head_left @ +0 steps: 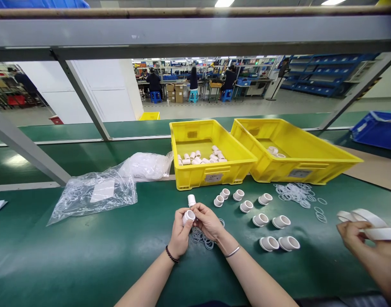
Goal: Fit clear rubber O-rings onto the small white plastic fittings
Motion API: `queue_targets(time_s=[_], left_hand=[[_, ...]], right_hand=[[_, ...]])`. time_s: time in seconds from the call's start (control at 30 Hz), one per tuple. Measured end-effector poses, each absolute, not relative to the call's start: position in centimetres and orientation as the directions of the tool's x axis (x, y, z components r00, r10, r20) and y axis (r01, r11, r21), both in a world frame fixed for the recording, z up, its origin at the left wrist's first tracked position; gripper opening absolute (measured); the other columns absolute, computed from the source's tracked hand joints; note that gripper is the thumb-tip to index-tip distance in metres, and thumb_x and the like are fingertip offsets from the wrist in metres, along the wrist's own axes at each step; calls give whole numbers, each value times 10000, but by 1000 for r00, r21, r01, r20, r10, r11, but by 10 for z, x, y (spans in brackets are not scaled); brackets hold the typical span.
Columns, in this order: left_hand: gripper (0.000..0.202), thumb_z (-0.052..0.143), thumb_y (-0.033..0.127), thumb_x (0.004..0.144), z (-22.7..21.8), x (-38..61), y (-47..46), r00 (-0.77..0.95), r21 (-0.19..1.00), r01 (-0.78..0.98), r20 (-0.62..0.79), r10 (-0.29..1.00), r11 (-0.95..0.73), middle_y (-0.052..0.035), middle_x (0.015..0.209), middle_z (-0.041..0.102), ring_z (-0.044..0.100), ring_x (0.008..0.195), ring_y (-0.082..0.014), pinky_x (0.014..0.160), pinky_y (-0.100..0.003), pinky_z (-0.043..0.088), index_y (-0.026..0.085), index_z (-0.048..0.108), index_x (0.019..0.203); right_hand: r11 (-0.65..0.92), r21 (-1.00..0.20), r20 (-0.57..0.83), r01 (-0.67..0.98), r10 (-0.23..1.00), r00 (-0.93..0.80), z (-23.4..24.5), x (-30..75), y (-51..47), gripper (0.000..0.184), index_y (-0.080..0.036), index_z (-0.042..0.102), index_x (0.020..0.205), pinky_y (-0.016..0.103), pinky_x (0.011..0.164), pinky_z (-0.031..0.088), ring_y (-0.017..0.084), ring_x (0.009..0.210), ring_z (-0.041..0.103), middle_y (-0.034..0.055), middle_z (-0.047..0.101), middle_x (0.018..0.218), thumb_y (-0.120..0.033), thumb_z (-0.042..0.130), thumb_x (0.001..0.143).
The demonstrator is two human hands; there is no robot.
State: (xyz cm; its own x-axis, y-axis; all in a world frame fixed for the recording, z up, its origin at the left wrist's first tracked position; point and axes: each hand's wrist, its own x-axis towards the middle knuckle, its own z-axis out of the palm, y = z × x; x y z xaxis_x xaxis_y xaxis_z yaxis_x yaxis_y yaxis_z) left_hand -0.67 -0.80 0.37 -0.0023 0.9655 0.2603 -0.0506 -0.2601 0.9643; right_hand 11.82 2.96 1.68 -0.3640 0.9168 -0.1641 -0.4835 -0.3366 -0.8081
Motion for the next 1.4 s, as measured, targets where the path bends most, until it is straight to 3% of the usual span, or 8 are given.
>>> queue_targets(time_s=[0.17, 0.37, 0.53, 0.7, 0.87, 1.17, 1.3, 1.4], left_hand=[[300, 440, 432, 901, 0, 0, -5, 4, 945, -313, 100, 995, -94, -22, 889, 491, 469, 735, -127, 704, -256, 419, 193, 456, 1081], [295, 485, 441, 877, 0, 2, -1, 6, 869, -495, 12, 1000, -7, -9, 879, 485, 458, 718, -111, 691, -243, 414, 204, 451, 1049], [404, 534, 441, 845, 6, 2, 4, 28, 773, -631, -49, 998, 55, -21, 905, 541, 497, 702, -113, 683, -258, 429, 231, 400, 1162], [298, 578, 430, 823, 8, -3, 10, -45, 727, -686, -71, 996, 21, -12, 933, 568, 545, 849, -133, 793, -280, 444, 216, 467, 998], [254, 549, 428, 848, 9, -4, 8, -21, 760, -650, -56, 998, 29, -21, 992, 566, 543, 921, -147, 815, -279, 450, 208, 503, 966], [285, 532, 354, 871, 3, -4, 5, 116, 913, -406, 93, 989, -38, -79, 1173, 546, 521, 1051, -203, 833, -321, 458, 205, 484, 1110], [402, 539, 331, 865, 4, -10, 8, 68, 945, -315, 115, 991, -88, -110, 1235, 541, 564, 987, -184, 838, -324, 443, 216, 413, 1229], [336, 545, 350, 853, 4, -14, 11, -19, 965, -243, 93, 995, -95, -109, 1155, 587, 581, 909, -170, 802, -305, 443, 188, 485, 1141]], right_hand=[[-229, -864, -93, -449, 948, -306, 12, 114, 30, 296, -182, 603, 821, 216, 511, 394, 75, 515, 484, -32, 581, 655, -415, 732, 691], [-156, -913, -51, -376, 960, -276, 4, 112, 32, 295, -176, 614, 893, 236, 528, 413, 90, 510, 520, -25, 602, 635, -400, 706, 725], [-112, -925, -19, -364, 968, -248, 5, 110, 31, 291, -186, 579, 944, 239, 521, 412, 96, 508, 508, -35, 566, 603, -401, 663, 767], [137, -972, 161, -190, 980, -119, 13, 113, 27, 253, -203, 593, 948, 261, 632, 463, 141, 749, 547, 39, 587, 905, -357, 669, 763], [438, -897, 432, 59, 897, -100, 15, 121, 28, 263, -214, 597, 987, 294, 693, 499, 184, 897, 537, 73, 518, 1038, -279, 681, 747], [502, -833, 499, 234, 863, -76, 20, 136, 35, 95, -197, 572, 870, 321, 738, 508, 199, 956, 553, 85, 550, 1056, -276, 593, 822], [553, -680, 640, 482, 768, 22, 23, 158, 46, 74, -201, 572, 871, 414, 894, 433, 222, 1011, 527, 86, 557, 1044, -257, 586, 825], [513, -539, 705, 668, 708, 25, 19, 179, 58, 66, -201, 595, 851, 431, 898, 418, 234, 996, 518, 89, 568, 1008, -257, 566, 833]])
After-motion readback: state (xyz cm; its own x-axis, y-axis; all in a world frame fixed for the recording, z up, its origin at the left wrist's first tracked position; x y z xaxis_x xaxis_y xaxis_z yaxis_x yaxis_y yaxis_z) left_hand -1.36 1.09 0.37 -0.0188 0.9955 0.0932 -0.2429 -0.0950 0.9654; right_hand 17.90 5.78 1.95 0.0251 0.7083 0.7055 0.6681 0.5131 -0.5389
